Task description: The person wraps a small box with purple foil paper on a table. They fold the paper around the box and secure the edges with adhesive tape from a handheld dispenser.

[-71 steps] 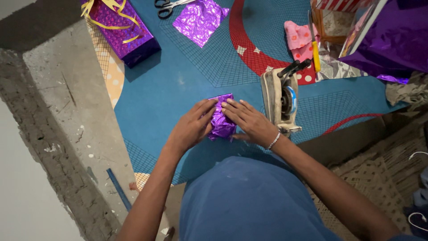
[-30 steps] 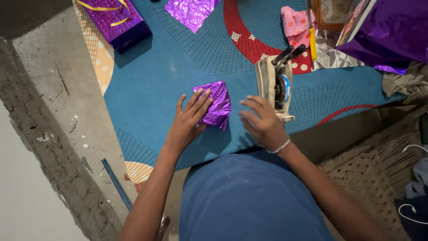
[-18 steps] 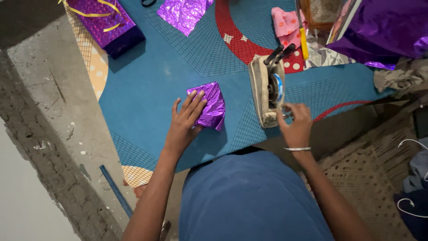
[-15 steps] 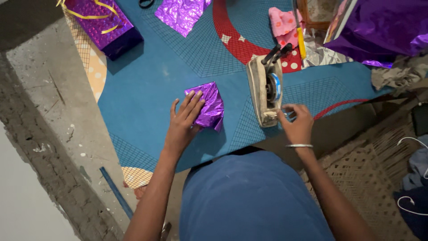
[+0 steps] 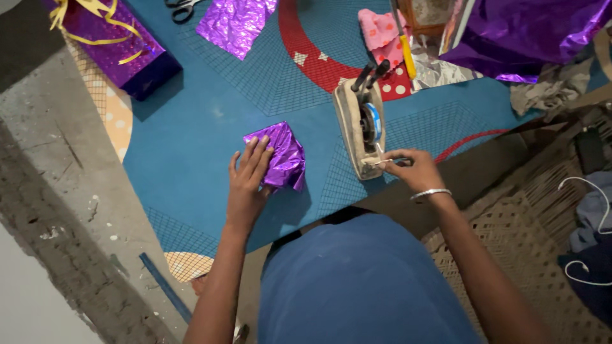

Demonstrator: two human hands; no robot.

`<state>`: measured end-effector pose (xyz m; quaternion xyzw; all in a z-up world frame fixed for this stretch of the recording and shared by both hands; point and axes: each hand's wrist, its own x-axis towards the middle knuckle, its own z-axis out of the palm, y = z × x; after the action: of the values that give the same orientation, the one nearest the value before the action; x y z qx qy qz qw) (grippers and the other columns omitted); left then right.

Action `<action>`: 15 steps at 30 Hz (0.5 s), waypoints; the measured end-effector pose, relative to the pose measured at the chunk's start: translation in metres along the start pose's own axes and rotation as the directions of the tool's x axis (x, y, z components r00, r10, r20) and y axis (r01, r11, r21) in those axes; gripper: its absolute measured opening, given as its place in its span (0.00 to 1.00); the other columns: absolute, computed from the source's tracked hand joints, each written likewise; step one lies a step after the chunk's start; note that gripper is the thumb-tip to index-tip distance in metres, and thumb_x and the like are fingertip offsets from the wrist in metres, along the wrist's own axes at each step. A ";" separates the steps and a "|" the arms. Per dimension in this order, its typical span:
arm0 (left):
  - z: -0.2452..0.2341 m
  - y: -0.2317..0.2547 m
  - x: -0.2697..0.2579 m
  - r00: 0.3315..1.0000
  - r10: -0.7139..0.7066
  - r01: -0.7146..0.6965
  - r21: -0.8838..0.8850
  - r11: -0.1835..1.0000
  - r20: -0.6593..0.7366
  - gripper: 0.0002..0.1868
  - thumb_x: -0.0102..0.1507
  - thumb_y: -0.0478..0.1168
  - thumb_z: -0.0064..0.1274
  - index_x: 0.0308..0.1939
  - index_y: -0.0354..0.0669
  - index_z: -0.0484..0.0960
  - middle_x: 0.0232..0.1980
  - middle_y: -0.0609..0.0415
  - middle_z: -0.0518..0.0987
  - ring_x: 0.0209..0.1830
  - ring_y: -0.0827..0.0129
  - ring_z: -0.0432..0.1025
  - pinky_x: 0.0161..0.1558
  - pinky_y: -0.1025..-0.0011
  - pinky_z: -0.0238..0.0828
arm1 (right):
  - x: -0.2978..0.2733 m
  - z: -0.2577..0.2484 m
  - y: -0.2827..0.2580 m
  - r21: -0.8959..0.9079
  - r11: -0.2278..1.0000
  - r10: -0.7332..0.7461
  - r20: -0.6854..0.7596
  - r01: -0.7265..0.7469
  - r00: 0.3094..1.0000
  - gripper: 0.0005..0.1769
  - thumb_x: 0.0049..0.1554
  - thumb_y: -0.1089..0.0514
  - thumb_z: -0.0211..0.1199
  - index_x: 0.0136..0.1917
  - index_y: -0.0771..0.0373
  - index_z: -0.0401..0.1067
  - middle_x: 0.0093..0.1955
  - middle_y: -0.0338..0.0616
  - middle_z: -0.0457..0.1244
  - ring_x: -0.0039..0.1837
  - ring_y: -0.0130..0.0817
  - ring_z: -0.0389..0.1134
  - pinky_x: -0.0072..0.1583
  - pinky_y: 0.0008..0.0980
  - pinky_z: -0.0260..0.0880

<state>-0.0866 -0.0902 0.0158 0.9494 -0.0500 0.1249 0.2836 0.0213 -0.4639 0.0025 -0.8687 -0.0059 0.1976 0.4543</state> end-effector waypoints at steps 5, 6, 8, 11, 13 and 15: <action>0.003 -0.001 -0.001 1.000 0.016 -0.016 0.019 1.000 -0.022 0.43 0.50 0.30 0.67 0.70 0.44 0.71 0.78 0.53 0.65 0.81 0.59 0.56 0.75 0.47 0.51 | 0.005 0.003 -0.002 0.000 1.000 -0.031 0.010 0.031 0.999 0.14 0.50 0.54 0.75 0.47 0.64 0.82 0.45 0.45 0.72 0.49 0.32 0.72 0.51 0.31 0.71; 0.003 -0.001 -0.001 1.000 0.012 -0.012 0.023 1.000 -0.020 0.43 0.50 0.29 0.67 0.70 0.43 0.71 0.78 0.53 0.65 0.81 0.59 0.56 0.75 0.47 0.50 | 0.006 0.004 -0.002 0.028 1.000 -0.014 0.015 0.013 1.000 0.14 0.50 0.54 0.75 0.47 0.64 0.82 0.45 0.45 0.73 0.49 0.32 0.72 0.51 0.31 0.72; 0.003 0.000 -0.001 1.000 0.004 -0.004 0.032 0.999 -0.018 0.42 0.50 0.28 0.66 0.70 0.43 0.72 0.79 0.54 0.66 0.81 0.60 0.57 0.76 0.48 0.50 | 0.006 0.003 -0.001 0.004 1.000 -0.021 0.009 0.021 1.000 0.13 0.49 0.55 0.75 0.46 0.64 0.82 0.45 0.45 0.72 0.49 0.32 0.73 0.51 0.31 0.72; 0.003 0.002 -0.001 1.000 -0.017 0.017 0.036 0.999 -0.005 0.42 0.50 0.29 0.65 0.69 0.42 0.72 0.78 0.53 0.66 0.81 0.58 0.56 0.75 0.48 0.50 | 0.007 0.004 0.000 -0.046 0.999 -0.024 -0.002 0.024 1.000 0.13 0.49 0.55 0.75 0.46 0.64 0.82 0.44 0.46 0.72 0.48 0.32 0.72 0.50 0.32 0.72; 0.003 0.003 -0.001 1.000 -0.012 0.013 0.032 0.999 -0.018 0.41 0.50 0.29 0.66 0.69 0.41 0.72 0.78 0.53 0.66 0.81 0.58 0.56 0.75 0.48 0.49 | 0.008 0.006 0.001 -0.058 0.998 -0.023 -0.015 0.022 1.000 0.13 0.48 0.55 0.75 0.45 0.63 0.83 0.44 0.46 0.72 0.47 0.32 0.73 0.50 0.32 0.72; 0.004 0.004 -0.001 1.000 -0.010 0.010 0.026 1.000 -0.029 0.40 0.51 0.30 0.66 0.68 0.41 0.72 0.78 0.53 0.66 0.81 0.58 0.57 0.75 0.48 0.49 | 0.009 0.007 0.003 -0.053 0.998 -0.021 -0.032 0.020 0.999 0.12 0.47 0.55 0.74 0.44 0.62 0.82 0.44 0.45 0.73 0.48 0.31 0.73 0.50 0.31 0.72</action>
<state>-0.0877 -0.0955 0.0140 0.9515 -0.0395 0.1378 0.2723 0.0262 -0.4581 -0.0065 -0.8832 -0.0126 0.1787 0.4335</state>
